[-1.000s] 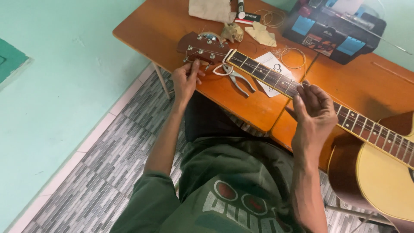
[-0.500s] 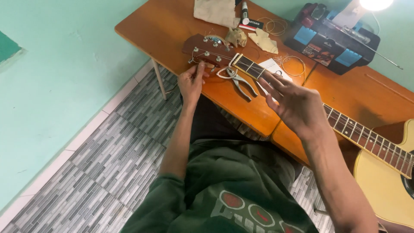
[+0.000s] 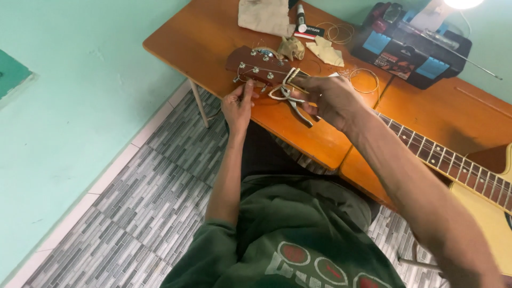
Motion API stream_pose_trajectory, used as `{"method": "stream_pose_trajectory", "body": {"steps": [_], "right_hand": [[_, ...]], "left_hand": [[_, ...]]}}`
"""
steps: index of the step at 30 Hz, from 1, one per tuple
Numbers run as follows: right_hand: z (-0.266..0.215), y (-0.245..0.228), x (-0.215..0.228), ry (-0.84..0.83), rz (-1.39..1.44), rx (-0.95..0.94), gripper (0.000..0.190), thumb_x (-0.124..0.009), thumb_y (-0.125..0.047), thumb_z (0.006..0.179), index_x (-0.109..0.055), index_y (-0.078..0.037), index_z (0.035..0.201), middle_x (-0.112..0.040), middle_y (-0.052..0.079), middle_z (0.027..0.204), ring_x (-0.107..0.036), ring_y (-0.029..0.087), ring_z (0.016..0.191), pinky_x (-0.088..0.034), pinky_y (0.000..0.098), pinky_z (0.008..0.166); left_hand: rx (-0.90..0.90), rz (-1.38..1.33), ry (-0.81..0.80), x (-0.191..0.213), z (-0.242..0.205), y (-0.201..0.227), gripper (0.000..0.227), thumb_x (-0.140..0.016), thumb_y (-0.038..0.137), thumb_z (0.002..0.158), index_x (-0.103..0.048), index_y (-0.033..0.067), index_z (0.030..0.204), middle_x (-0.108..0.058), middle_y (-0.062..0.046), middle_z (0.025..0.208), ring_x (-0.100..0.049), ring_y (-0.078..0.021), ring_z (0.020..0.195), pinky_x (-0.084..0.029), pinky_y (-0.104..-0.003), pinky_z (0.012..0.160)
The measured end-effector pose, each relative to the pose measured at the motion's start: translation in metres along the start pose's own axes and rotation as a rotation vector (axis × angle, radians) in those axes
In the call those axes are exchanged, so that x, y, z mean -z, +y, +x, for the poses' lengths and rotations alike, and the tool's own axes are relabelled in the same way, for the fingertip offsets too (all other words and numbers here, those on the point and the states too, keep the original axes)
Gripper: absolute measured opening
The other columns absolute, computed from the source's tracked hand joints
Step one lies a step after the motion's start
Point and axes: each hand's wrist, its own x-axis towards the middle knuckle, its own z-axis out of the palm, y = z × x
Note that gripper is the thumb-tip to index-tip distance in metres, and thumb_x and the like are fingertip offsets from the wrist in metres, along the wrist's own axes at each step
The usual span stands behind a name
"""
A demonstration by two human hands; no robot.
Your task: Restringing an acoustic guitar by threading a new string through the tuning peg and winding it manually.
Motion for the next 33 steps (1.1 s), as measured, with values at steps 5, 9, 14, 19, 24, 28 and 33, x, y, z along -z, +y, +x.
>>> {"method": "stream_pose_trajectory", "body": {"steps": [5,9,14,19,24,28,33], "right_hand": [[0.024,0.018,0.009,0.193,-0.566,0.196,0.04,-0.077,-0.015,0.08,-0.073,-0.007,0.119,-0.068,0.017,0.089,-0.075,0.027,0.06,-0.055,0.0284,0.04],[0.035,0.019,0.035,0.291,-1.343,0.517,0.052,-0.067,-0.043,0.089,-0.066,-0.023,0.137,-0.07,0.015,0.086,-0.071,0.045,0.084,-0.059,0.0532,0.063],[0.053,0.012,0.051,0.16,-1.352,0.768,0.006,-0.076,-0.031,0.094,-0.077,-0.027,0.099,-0.067,0.0,0.096,-0.067,0.026,0.095,-0.059,0.0461,0.073],[0.058,0.001,0.05,0.034,-1.265,0.691,0.006,-0.08,-0.015,0.087,-0.079,-0.015,0.094,-0.071,0.01,0.096,-0.07,0.029,0.086,-0.058,0.0468,0.072],[0.061,0.002,0.037,0.036,-1.509,0.678,0.01,-0.071,-0.022,0.094,-0.076,-0.017,0.102,-0.063,0.009,0.11,-0.067,0.036,0.103,-0.057,0.0533,0.081],[0.087,0.009,0.056,-0.061,-1.61,0.713,0.021,-0.065,-0.027,0.096,-0.073,-0.008,0.103,-0.061,0.015,0.113,-0.061,0.041,0.114,-0.056,0.0559,0.085],[0.111,0.008,0.065,-0.173,-1.813,0.689,0.041,-0.061,-0.04,0.095,-0.067,0.001,0.098,-0.06,0.02,0.115,-0.06,0.041,0.116,-0.058,0.0556,0.085]], "left_hand": [[-0.046,0.037,0.013,-0.001,0.003,-0.002,0.043,-0.065,0.046,0.101,-0.079,0.015,0.074,-0.066,-0.004,0.054,-0.061,-0.0123,0.056,-0.049,-0.027,0.061],[-0.061,0.039,0.008,0.0,0.003,-0.005,0.042,-0.064,0.043,0.102,-0.081,0.0142,0.076,-0.068,-0.005,0.057,-0.062,-0.0126,0.057,-0.05,-0.028,0.062],[-0.029,0.017,0.014,-0.001,-0.001,-0.001,0.037,-0.065,0.041,0.101,-0.081,0.0142,0.081,-0.069,-0.004,0.06,-0.062,-0.0119,0.058,-0.051,-0.028,0.063],[-0.013,-0.005,0.034,0.0,0.0,-0.004,0.035,-0.067,0.042,0.1,-0.083,0.0138,0.089,-0.074,-0.004,0.066,-0.065,-0.0116,0.059,-0.051,-0.028,0.063],[0.043,-0.015,0.024,0.001,0.003,-0.007,0.038,-0.068,0.047,0.099,-0.083,0.0126,0.091,-0.076,-0.005,0.071,-0.065,-0.0126,0.061,-0.052,-0.028,0.064],[0.056,-0.039,0.02,0.0,0.003,-0.009,0.038,-0.069,0.047,0.099,-0.083,0.0125,0.095,-0.075,-0.004,0.07,-0.063,-0.0105,0.061,-0.05,-0.025,0.063],[0.059,-0.037,0.018,0.0,0.002,-0.004,0.038,-0.069,0.046,0.098,-0.083,0.0125,0.088,-0.075,-0.008,0.067,-0.067,-0.0139,0.062,-0.051,-0.027,0.062]]}}
